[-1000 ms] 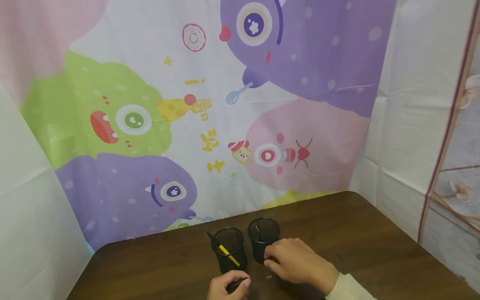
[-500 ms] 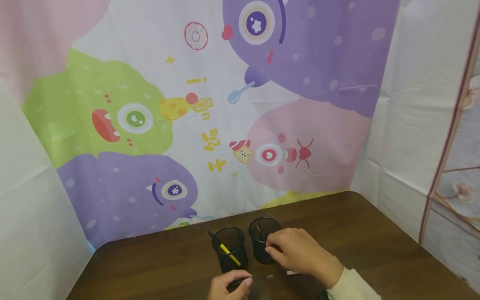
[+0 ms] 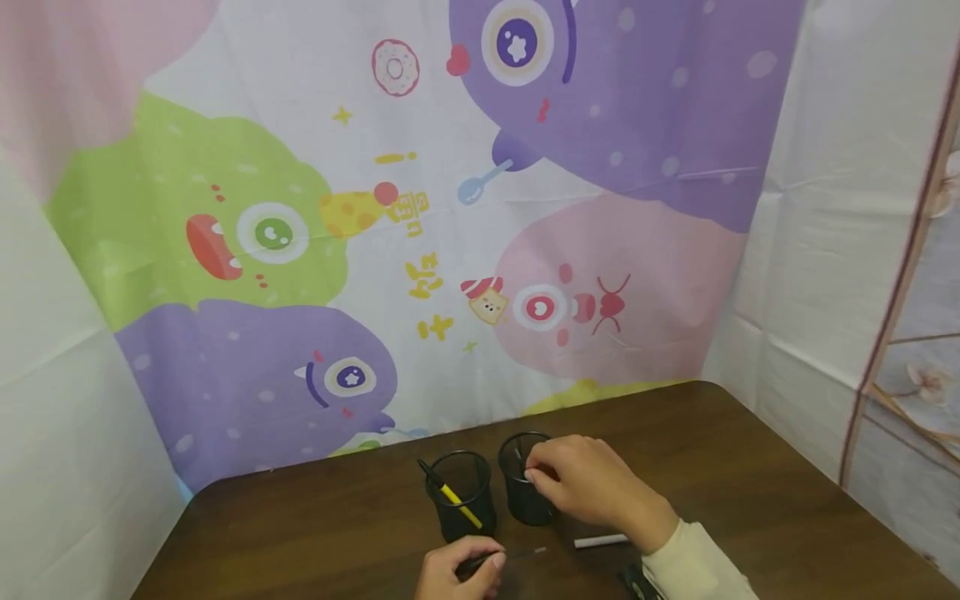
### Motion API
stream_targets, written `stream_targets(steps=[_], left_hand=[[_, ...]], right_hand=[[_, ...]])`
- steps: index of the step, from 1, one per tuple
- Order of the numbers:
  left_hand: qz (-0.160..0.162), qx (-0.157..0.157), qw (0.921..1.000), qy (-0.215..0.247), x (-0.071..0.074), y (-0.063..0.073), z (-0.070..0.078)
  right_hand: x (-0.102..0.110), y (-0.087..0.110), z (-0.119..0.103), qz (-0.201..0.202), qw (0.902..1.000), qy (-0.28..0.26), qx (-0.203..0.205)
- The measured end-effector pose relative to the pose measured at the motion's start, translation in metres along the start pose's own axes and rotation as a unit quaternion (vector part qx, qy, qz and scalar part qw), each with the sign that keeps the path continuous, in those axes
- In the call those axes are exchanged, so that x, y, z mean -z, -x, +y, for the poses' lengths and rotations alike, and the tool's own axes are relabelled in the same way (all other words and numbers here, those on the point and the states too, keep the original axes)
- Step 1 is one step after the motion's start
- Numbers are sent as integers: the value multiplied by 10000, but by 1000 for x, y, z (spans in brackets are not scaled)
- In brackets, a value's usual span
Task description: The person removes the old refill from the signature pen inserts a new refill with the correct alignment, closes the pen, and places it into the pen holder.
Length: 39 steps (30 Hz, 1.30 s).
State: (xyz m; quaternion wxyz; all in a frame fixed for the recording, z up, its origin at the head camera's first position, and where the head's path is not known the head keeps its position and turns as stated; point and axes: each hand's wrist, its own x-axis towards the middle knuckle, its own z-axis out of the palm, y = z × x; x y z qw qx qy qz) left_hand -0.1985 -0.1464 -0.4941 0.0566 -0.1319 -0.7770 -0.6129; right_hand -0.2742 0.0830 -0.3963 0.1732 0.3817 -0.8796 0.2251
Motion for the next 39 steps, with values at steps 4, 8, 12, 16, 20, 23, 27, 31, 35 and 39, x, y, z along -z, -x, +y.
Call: stream_targets(steps=[4, 8, 12, 16, 20, 23, 27, 31, 35, 39], left_hand=[[-4, -97, 9999, 57, -1, 0, 0], [-9, -194, 9997, 142, -1, 0, 0], [-7, -216, 9996, 156, -1, 0, -1], [-35, -183, 9998, 114, -1, 0, -1], [-59, -63, 9999, 90, 0, 0, -1], [-69, -62, 9999, 108, 0, 0, -1], [-77, -126, 9998, 136, -1, 0, -1], [-60, -93, 9998, 160, -1, 0, -1], [-45, -121, 9997, 221, -1, 0, -1], [-32, -122, 9996, 247, -1, 0, 0]], right_hand=[[-1, -4, 2, 204, 9996, 208, 16], [-1, -8, 3, 207, 9994, 270, -49], [-3, -11, 5, 77, 9993, 336, -113], [-4, -13, 7, 43, 9991, 402, -134], [-5, -17, 8, 84, 9992, 380, -83], [-7, -20, 8, 87, 9993, 367, -44], [-9, -23, 9, 15, 9991, 421, -56], [-13, -26, 11, -95, 9984, 554, -59], [-17, -29, 13, -108, 9977, 664, -30], [-22, -31, 16, -13, 9971, 754, 77]])
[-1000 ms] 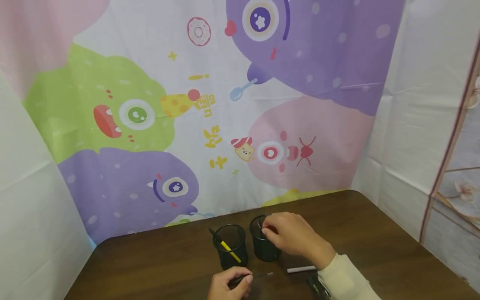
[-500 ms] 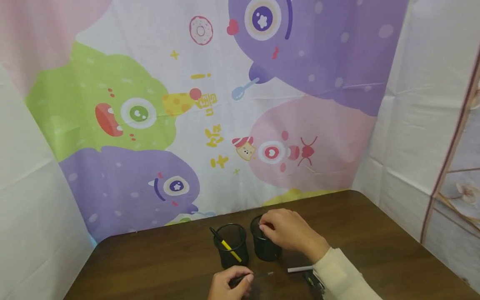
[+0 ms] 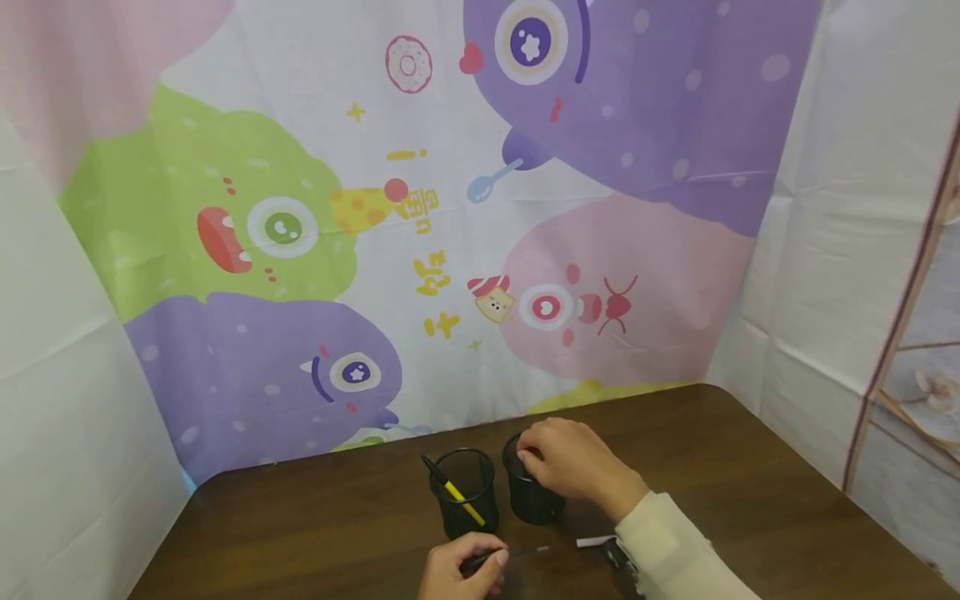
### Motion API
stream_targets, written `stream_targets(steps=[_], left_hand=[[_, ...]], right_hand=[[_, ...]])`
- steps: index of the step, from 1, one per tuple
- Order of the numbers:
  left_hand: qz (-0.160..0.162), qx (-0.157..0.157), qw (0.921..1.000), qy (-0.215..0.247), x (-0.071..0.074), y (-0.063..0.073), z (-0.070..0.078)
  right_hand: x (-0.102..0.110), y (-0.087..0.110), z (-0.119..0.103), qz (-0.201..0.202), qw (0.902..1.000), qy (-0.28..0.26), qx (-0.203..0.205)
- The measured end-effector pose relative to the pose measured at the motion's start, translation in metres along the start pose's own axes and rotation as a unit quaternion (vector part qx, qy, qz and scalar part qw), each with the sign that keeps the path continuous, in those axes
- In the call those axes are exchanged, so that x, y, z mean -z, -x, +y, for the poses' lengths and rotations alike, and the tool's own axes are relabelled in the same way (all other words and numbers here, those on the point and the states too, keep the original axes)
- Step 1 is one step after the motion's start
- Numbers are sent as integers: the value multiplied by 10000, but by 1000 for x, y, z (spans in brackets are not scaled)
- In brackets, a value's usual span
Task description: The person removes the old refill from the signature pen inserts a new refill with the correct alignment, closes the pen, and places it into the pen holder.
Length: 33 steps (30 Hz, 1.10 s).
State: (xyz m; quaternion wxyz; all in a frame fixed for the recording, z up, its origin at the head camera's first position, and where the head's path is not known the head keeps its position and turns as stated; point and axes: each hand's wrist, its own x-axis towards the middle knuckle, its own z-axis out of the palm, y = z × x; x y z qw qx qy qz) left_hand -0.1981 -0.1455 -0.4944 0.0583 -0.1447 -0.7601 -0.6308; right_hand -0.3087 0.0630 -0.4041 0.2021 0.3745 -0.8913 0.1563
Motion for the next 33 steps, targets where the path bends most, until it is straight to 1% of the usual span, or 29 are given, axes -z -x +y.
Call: stream_targets(steps=[4, 6, 9, 12, 17, 22, 25, 33], left_hand=[[6, 121, 9999, -87, 0, 0, 0], [-4, 165, 9998, -118, -1, -1, 0], [-13, 173, 9998, -139, -1, -1, 1], [-46, 198, 9997, -142, 0, -1, 2], [-137, 180, 9997, -85, 1, 0, 2], [-209, 161, 9996, -49, 2, 0, 2], [-219, 161, 9996, -45, 2, 0, 1], [-238, 27, 9997, -20, 2, 0, -2]], right_hand=[[-4, -1, 1, 97, 9995, 211, 232], [-5, -2, 1, 104, 9988, 327, 336], [-8, -2, 0, 34, 9984, 404, 386], [-12, -3, -2, -100, 9980, 489, 394], [-15, -2, -8, -479, 9952, 766, 388], [-16, -3, -12, -725, 9922, 976, 271], [-16, -4, -13, -846, 9912, 1002, 172], [-14, -6, -13, -1118, 9913, 680, -173]])
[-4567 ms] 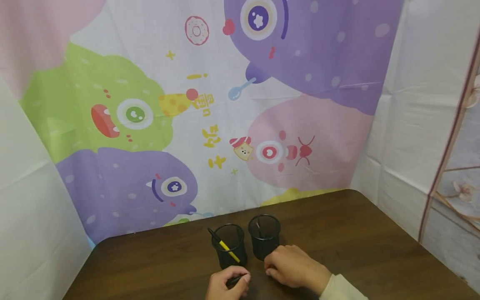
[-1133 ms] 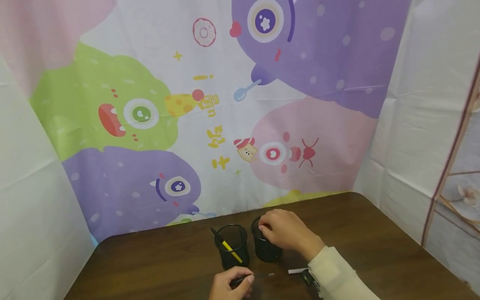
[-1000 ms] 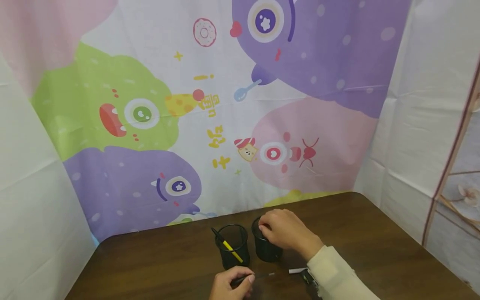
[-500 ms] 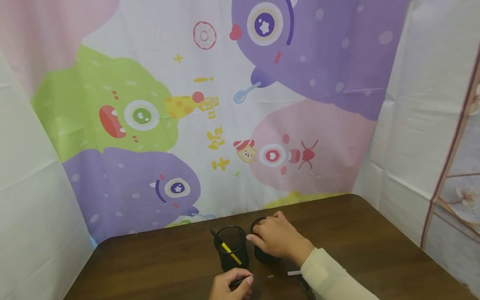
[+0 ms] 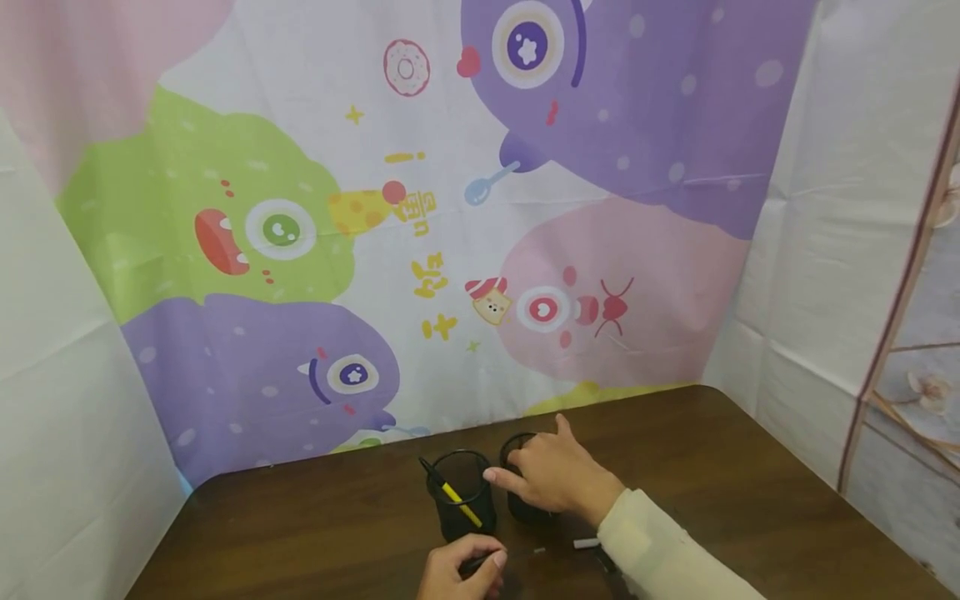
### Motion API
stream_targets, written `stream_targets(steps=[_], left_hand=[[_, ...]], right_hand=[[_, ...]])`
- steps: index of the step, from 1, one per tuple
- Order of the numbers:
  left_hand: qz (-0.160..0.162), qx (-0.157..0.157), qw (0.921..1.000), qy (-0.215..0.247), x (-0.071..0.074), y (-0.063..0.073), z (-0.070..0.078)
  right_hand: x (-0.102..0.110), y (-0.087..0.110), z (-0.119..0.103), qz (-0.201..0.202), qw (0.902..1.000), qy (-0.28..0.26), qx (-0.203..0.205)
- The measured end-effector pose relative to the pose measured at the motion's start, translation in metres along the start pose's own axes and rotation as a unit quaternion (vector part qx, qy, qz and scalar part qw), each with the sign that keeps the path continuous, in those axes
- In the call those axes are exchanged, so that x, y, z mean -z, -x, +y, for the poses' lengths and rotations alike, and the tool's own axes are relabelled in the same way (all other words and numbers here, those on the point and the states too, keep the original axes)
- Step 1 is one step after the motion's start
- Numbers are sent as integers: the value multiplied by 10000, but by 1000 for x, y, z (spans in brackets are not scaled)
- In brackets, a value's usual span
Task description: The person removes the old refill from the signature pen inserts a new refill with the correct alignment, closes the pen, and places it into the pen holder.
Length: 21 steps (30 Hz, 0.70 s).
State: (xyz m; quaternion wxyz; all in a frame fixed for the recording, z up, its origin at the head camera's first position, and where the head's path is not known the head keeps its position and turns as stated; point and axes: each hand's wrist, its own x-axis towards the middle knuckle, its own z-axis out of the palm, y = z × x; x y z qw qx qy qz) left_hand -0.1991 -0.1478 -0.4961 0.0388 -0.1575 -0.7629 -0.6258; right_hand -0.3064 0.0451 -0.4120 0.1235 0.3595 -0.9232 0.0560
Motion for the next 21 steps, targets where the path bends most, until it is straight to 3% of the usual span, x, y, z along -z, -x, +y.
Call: stream_targets(steps=[7, 21], left_hand=[[-4, -114, 9999, -19, 0, 1, 1], [-4, 82, 10000, -43, 0, 0, 2]], right_hand=[[-3, 0, 1, -138, 9995, -217, -183], [-11, -2, 3, -304, 9973, -464, -477]])
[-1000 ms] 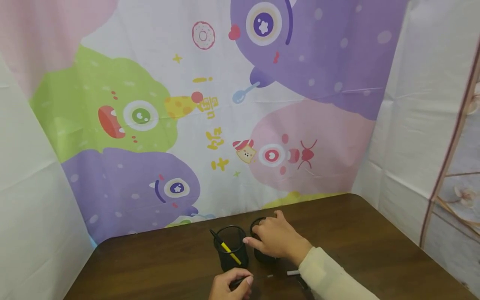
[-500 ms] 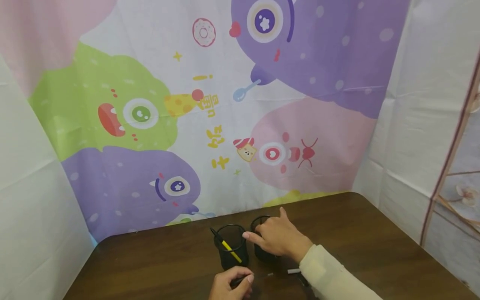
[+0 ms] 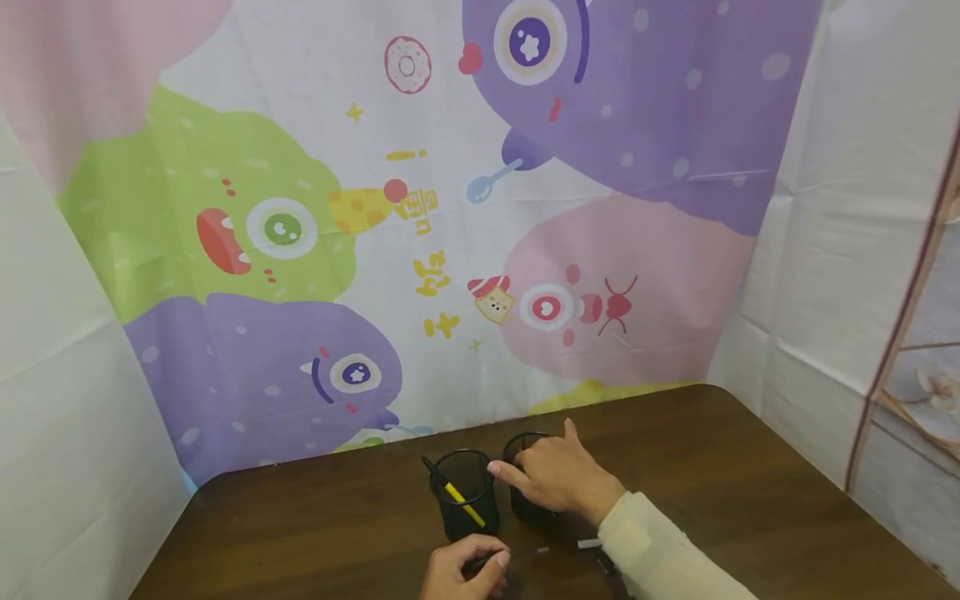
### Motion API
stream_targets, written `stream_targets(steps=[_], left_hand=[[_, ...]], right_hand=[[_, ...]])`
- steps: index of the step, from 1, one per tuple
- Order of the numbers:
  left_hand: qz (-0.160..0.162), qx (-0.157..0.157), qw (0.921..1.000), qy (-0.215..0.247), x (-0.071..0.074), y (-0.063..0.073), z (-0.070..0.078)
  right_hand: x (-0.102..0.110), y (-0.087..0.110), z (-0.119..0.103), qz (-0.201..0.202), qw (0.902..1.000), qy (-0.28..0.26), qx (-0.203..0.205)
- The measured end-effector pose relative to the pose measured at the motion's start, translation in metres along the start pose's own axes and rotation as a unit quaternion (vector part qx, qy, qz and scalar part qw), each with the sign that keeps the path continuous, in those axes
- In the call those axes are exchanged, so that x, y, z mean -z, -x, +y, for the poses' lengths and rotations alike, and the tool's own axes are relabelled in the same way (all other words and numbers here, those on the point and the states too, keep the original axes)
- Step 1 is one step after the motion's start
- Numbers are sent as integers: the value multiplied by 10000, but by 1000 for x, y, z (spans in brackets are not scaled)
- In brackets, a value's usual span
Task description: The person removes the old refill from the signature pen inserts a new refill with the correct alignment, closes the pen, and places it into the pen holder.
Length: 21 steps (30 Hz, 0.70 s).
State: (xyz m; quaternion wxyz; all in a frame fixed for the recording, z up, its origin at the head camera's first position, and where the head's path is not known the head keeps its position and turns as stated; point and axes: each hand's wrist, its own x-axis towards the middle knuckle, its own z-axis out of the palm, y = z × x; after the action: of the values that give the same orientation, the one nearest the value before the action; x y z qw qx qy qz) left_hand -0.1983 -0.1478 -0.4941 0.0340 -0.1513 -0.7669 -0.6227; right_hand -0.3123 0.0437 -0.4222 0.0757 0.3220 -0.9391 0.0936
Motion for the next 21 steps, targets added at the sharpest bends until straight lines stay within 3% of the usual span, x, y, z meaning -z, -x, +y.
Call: stream_targets(steps=[9, 21], left_hand=[[-11, 38, 10000, 5, -1, -1, 0], [40, 104, 9999, -12, -1, 0, 1]], right_hand=[[-3, 2, 0, 10, 9996, -182, -218], [-2, 2, -1, 306, 9995, 54, -83]])
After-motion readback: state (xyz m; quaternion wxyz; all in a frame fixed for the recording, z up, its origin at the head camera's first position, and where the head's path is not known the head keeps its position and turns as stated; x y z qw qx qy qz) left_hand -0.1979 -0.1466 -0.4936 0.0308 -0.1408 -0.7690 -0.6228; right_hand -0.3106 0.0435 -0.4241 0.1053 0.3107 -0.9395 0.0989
